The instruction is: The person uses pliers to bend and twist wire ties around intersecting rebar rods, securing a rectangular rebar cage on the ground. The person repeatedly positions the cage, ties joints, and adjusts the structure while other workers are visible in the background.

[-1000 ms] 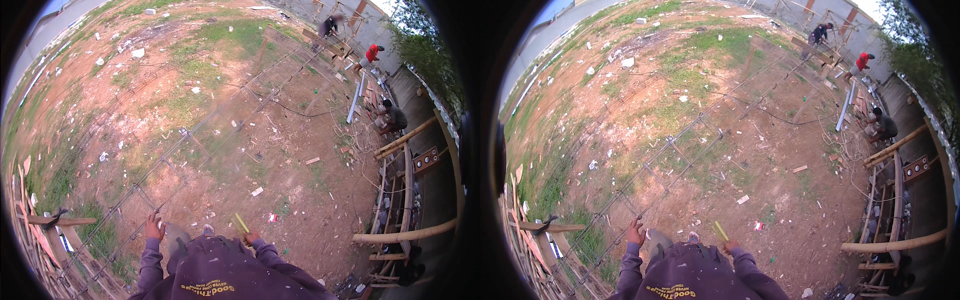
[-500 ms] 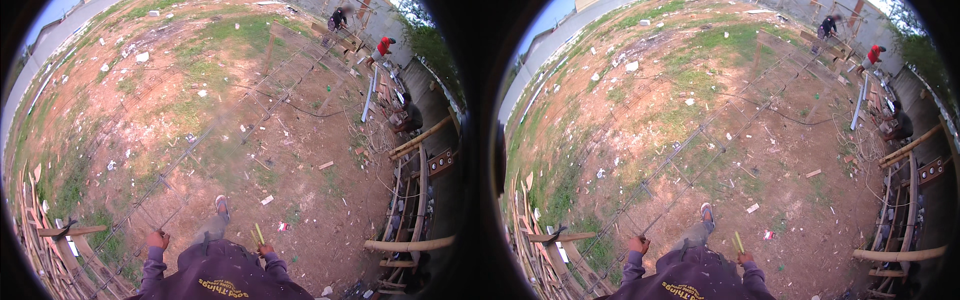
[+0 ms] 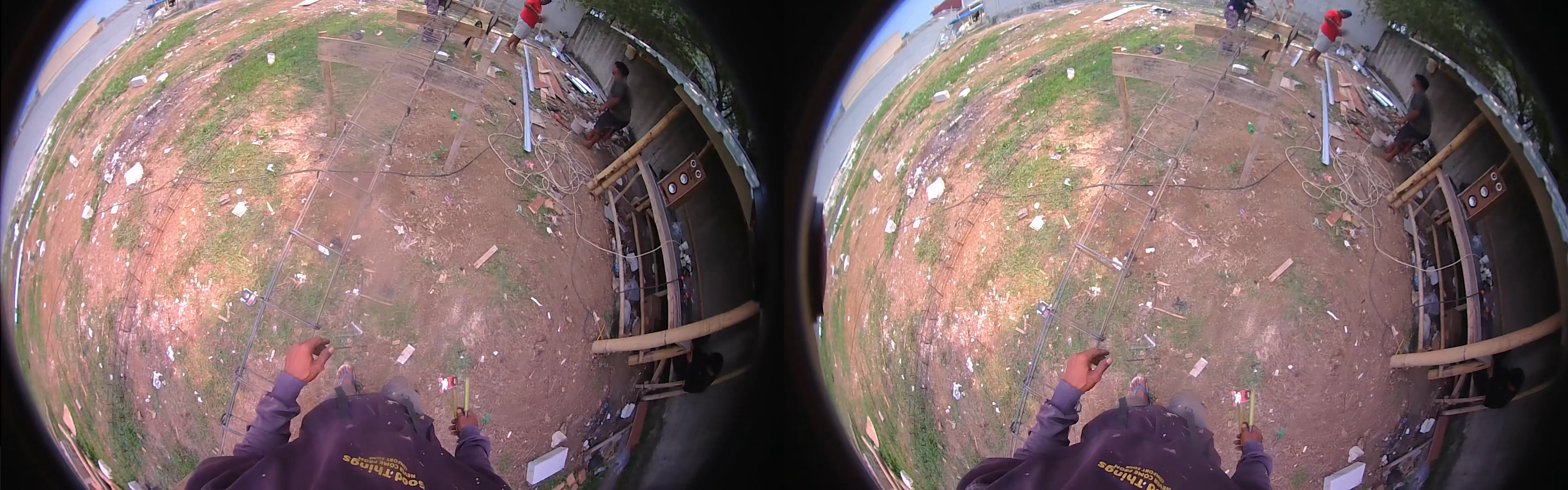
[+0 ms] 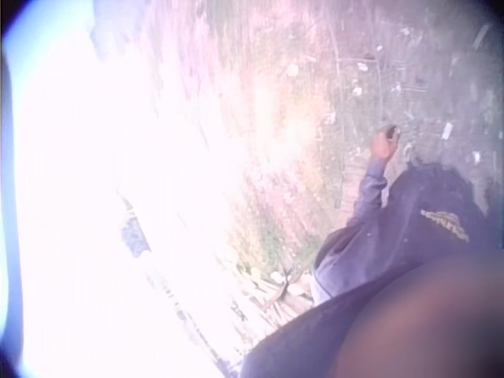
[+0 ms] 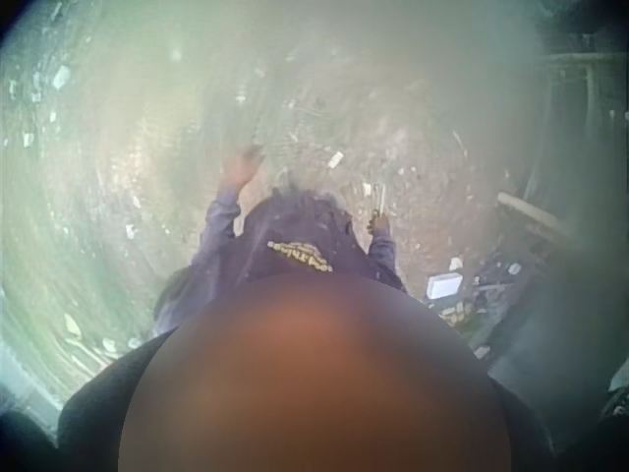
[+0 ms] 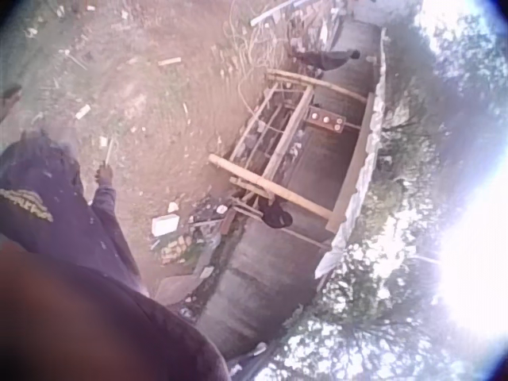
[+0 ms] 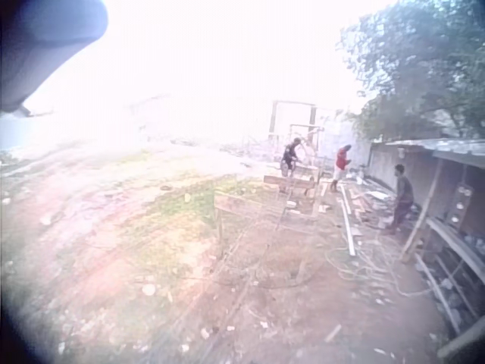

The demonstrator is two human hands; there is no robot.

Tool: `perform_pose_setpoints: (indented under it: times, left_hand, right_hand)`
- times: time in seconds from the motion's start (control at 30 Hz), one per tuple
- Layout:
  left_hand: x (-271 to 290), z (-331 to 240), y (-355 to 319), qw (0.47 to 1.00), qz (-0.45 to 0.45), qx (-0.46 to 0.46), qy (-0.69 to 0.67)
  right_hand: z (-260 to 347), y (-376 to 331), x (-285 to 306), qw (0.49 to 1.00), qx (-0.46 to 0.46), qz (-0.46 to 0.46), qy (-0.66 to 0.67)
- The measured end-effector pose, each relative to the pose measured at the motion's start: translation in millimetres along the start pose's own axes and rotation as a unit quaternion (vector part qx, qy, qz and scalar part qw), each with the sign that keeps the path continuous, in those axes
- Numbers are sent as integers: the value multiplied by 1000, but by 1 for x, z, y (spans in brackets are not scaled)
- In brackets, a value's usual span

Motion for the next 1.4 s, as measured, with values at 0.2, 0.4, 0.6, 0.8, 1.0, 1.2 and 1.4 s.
perform_pose_setpoints:
  times: [0.2,0.4,0.6,0.8,1.0,1.2,1.4]
  left_hand:
    - [-87,-68,140,983,160,-88,18]
    - [-228,-123,232,957,262,-120,-12]
    - [-362,-190,325,918,376,-123,18]
    - [-429,-309,464,911,277,-296,69]
    - [-455,-383,616,909,129,-365,157]
    - [-465,-386,803,962,165,-218,-20]
    - [-427,-437,988,946,19,-248,-208]
  right_hand:
    - [-25,-4,-19,967,-145,-72,197]
    - [108,84,-89,984,-128,-24,117]
    - [264,215,-21,999,-48,4,20]
    - [579,283,40,985,15,160,70]
    - [905,244,17,915,307,258,36]
    - [1109,274,-14,879,366,305,-10]
    - [1307,270,-19,846,281,447,67]
Point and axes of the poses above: each hand's wrist, its own y-axis towards the middle knuckle, its own x-axis out of the back of the hand, z = x × y, the point moved 7 cm from there along y, towards the middle knuckle, and after that the axes turned 10 degrees about -z, right-handed, at the moved point
